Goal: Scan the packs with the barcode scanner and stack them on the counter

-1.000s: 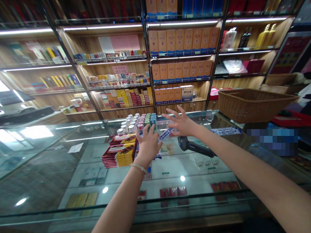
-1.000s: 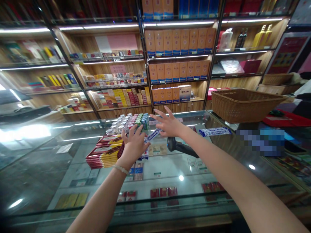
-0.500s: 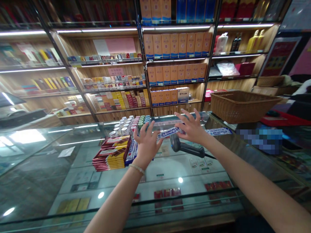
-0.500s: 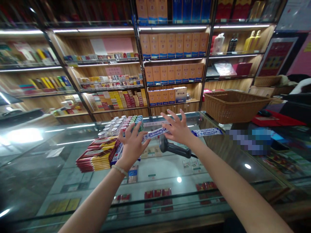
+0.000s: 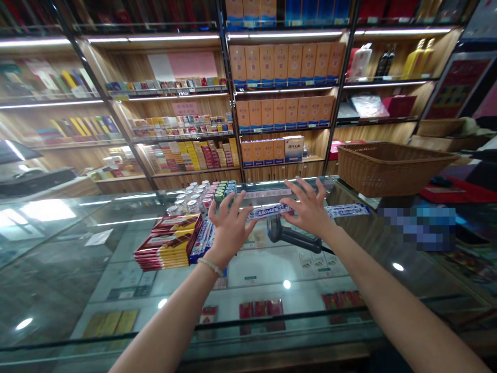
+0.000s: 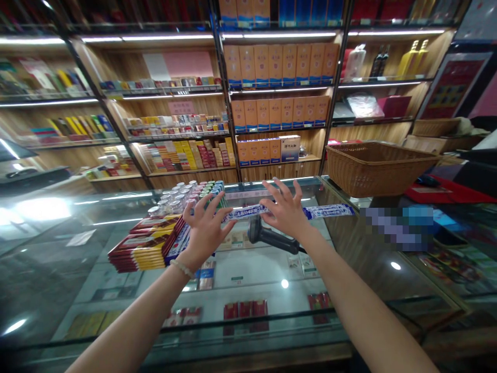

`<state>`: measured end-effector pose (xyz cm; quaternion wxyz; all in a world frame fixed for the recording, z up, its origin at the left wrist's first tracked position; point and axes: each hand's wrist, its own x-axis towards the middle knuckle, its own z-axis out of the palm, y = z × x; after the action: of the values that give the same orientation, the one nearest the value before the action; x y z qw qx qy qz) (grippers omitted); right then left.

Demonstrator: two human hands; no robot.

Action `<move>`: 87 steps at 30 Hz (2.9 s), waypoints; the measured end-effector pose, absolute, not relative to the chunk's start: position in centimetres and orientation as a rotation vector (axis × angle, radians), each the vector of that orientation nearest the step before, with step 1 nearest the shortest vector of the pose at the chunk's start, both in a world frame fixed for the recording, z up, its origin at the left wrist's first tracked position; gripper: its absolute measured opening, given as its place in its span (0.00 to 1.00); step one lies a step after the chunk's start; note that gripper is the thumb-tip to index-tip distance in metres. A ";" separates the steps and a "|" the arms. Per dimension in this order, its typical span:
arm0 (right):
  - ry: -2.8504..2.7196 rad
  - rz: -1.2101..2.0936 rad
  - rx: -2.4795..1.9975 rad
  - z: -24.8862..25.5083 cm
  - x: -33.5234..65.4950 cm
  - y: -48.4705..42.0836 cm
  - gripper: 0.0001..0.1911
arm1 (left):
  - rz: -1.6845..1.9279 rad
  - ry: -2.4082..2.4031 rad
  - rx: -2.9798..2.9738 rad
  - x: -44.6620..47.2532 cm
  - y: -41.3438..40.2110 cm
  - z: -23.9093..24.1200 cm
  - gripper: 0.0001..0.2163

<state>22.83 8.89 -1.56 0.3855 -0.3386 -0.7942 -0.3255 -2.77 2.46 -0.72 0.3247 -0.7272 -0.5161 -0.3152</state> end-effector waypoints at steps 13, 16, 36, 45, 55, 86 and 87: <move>-1.929 -0.836 -0.937 -1.4 23.3 9.3 0.12 | -0.792 -1.397 -1.946 -1.3 3.1 2.1 0.10; -1.898 -0.844 -0.948 -1.5 23.6 9.5 0.12 | -0.816 -1.436 -1.941 -0.5 3.5 1.8 0.12; -1.904 -0.740 -0.909 -1.4 23.2 8.1 0.10 | -0.913 -1.249 -1.917 -2.3 3.8 -0.4 0.09; -1.964 -0.675 -0.943 -1.3 23.3 7.8 0.10 | -0.895 -1.284 -1.917 -2.1 3.5 -0.5 0.07; -1.914 -0.763 -0.905 -1.4 22.8 7.7 0.15 | -0.859 -1.407 -2.008 -1.4 2.6 0.6 0.14; -1.960 -0.832 -0.882 -1.6 22.5 7.3 0.11 | -0.823 -1.350 -2.003 -1.5 2.5 0.3 0.14; -1.965 -0.829 -0.884 -1.6 22.5 7.3 0.11 | -0.827 -1.349 -2.001 -1.4 2.5 0.2 0.13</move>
<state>22.51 7.31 -1.61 0.4047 -0.3502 -0.7783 -0.3284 -1.43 2.51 0.22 0.2913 -0.7504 -0.5058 -0.3102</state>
